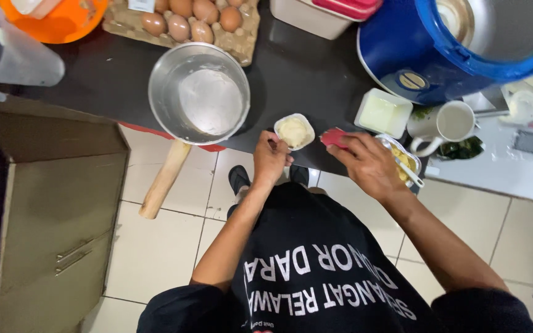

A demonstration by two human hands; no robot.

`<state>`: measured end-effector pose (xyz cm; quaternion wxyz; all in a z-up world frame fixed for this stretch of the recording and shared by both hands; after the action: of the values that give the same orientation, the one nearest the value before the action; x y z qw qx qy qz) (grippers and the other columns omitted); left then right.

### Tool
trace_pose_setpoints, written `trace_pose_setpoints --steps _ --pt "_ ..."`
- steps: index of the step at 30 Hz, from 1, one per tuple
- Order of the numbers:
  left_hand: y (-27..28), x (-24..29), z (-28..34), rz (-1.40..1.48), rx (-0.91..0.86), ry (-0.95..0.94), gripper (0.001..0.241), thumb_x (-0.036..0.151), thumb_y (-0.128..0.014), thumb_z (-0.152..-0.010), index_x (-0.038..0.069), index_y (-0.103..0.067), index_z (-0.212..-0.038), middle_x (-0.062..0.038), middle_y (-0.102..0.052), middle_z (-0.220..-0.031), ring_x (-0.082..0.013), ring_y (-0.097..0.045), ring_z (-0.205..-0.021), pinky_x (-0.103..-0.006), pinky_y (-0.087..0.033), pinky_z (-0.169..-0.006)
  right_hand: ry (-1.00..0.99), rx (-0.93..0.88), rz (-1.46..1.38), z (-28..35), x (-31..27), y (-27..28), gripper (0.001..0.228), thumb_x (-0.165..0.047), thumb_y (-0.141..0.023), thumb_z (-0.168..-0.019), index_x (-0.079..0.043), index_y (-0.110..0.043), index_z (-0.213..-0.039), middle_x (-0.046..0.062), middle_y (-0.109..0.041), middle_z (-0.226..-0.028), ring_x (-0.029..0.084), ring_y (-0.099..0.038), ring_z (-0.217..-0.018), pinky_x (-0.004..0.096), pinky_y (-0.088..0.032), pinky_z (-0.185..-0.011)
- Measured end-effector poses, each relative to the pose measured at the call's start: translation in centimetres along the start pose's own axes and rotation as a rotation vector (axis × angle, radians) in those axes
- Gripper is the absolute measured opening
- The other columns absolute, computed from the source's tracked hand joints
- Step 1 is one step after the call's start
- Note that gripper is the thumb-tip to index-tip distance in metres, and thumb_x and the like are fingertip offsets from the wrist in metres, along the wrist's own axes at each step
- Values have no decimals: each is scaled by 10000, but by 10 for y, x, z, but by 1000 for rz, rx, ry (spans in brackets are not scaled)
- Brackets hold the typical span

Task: Greasing the interior surface of various baking molds using a spatula.

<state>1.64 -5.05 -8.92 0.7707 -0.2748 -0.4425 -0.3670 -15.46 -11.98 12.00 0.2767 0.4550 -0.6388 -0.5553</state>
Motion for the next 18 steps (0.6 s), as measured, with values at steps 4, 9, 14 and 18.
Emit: trace_pose_setpoints --steps 4,9,14,18 --pt "4 -32 -17 118 -24 -47 129 119 -571 -987 54 -476 -1044 -95 -665 -766 -140 -655 -531 -293 -543 -442 -156 162 -283 -19 -5 26 389 57 -708 -852 -105 -754 -1202 81 -712 -1131 261 -668 -1041 371 -569 -880" --pt "21 52 35 -244 -90 -4 219 218 -661 -1016 27 -610 -1112 -90 -690 -796 -149 -674 -586 -328 -552 -569 -791 353 -1009 -4 40 -30 269 -32 -697 -1010 -27 -657 -1276 92 -725 -1055 120 -654 -870 259 -535 -772" --pt "89 152 98 -387 48 -322 203 157 -625 -1006 32 -659 -1163 -70 -719 -887 -137 -693 -781 -297 -581 -708 -944 380 -1445 -14 42 -65 237 -54 -666 -995 -29 -628 -1227 66 -731 -1113 118 -695 -936 262 -572 -748" --pt "169 200 127 -487 396 -372 185 124 -612 -1001 42 -655 -1161 -94 -685 -1014 -183 -679 -850 -305 -580 -655 -1016 302 -1537 -20 28 -87 252 -46 -670 -969 -30 -646 -1220 72 -730 -1063 122 -679 -878 268 -568 -733"
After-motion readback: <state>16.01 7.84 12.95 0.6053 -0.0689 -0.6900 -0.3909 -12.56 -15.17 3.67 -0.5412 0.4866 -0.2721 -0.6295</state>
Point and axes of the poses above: each hand's wrist, its own z-axis away from the middle knuckle, its own y-axis out of the back of the hand, x = y × z, the point moved 7 cm from there along -z, towards the middle knuckle
